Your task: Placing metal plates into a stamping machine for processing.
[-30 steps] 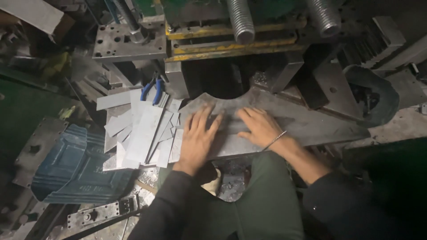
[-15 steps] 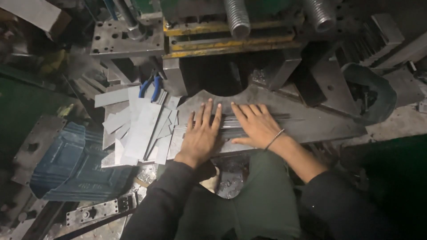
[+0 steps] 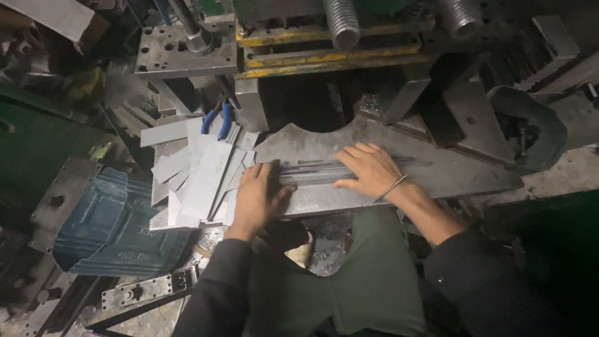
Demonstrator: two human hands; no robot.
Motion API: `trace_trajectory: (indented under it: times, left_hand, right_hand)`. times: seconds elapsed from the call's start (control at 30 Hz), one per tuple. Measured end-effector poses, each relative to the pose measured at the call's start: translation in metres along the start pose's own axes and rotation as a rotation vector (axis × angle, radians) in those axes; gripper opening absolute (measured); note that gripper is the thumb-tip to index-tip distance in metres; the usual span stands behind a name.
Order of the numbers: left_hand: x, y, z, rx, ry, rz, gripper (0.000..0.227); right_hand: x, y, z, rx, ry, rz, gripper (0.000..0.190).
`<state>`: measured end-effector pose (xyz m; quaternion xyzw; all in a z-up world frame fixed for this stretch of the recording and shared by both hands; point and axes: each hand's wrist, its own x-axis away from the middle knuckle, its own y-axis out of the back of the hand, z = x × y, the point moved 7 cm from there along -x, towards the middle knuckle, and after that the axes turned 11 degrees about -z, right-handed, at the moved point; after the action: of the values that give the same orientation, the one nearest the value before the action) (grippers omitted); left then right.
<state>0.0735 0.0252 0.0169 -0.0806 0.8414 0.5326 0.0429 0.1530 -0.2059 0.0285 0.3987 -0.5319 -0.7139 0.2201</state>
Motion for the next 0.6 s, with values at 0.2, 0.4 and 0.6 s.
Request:
trace_trajectory:
  times: [0.2, 0.4, 0.6]
  left_hand:
    - [0.013, 0.026, -0.028, 0.409, 0.026, -0.175, 0.08]
    - [0.014, 0.035, -0.056, 0.593, -0.008, -0.236, 0.089]
    - [-0.01, 0.032, -0.063, 0.034, -0.208, -0.077, 0.088]
  right_hand:
    - [0.001, 0.007, 0.008, 0.14, 0.059, 0.016, 0.066]
    - [-0.002, 0.009, 0.009, 0.148, 0.063, 0.07, 0.069]
    - [0.004, 0.004, 0.006, 0.088, 0.032, 0.024, 0.064]
